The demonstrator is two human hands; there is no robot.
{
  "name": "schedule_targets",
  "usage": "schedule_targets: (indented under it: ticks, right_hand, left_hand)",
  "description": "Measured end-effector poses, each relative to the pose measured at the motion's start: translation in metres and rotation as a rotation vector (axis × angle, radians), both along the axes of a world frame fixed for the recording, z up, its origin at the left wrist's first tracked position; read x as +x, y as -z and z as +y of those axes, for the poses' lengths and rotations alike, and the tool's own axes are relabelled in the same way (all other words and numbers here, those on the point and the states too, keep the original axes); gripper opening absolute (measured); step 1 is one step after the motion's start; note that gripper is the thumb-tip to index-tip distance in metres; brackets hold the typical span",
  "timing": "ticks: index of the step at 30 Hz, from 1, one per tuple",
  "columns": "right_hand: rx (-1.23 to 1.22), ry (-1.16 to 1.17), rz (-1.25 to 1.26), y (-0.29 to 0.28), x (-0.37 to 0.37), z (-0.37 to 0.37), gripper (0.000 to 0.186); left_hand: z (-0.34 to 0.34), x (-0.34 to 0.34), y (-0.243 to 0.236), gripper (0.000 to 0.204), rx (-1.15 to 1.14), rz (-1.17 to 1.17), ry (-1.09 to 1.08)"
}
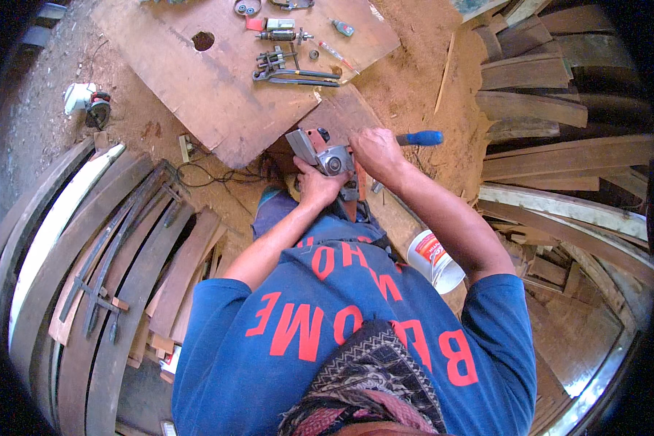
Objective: The person uses a screwdriver to tighten screws on a handheld power tool, likely a circular saw, while standing at a workbench. They manipulate the tool's casing and internal components, then place the tool down and walk away.
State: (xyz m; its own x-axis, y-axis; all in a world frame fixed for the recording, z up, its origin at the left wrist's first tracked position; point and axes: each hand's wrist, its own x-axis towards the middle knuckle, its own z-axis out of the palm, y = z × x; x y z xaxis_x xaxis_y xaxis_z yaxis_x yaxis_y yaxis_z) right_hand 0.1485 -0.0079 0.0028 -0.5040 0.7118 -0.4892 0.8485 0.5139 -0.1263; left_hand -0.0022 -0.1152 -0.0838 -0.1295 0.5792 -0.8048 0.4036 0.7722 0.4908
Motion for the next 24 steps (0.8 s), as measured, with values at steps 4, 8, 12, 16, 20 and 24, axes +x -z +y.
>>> schedule_targets:
  ticks: [4,8,12,16,20,24]
  right_hand:
    - [0.085,-0.023,0.049,0.011,0.002,-0.007,0.015]
    - [0.081,-0.091,0.014,0.016,0.003,-0.007,0.010]
    - [0.098,-0.014,0.094,0.020,-0.001,-0.004,0.011]
    - [-0.085,0.155,0.073,0.020,-0.012,-0.008,0.020]
    - [-0.113,0.245,0.061,0.029,-0.017,-0.009,0.023]
    - [-0.034,0.201,0.069,0.043,-0.007,-0.010,0.016]
  left_hand:
    - [0.000,0.002,-0.002,0.142,0.026,0.067,0.006]
    - [-0.001,0.002,-0.001,0.144,0.002,0.069,0.006]
    - [0.000,0.002,-0.002,0.144,0.018,0.073,-0.009]
    - [0.001,-0.002,-0.002,0.155,-0.016,0.011,0.004]
    - [0.000,-0.002,0.006,0.155,-0.029,-0.006,-0.007]
    - [0.001,-0.003,0.002,0.154,-0.021,-0.024,-0.010]
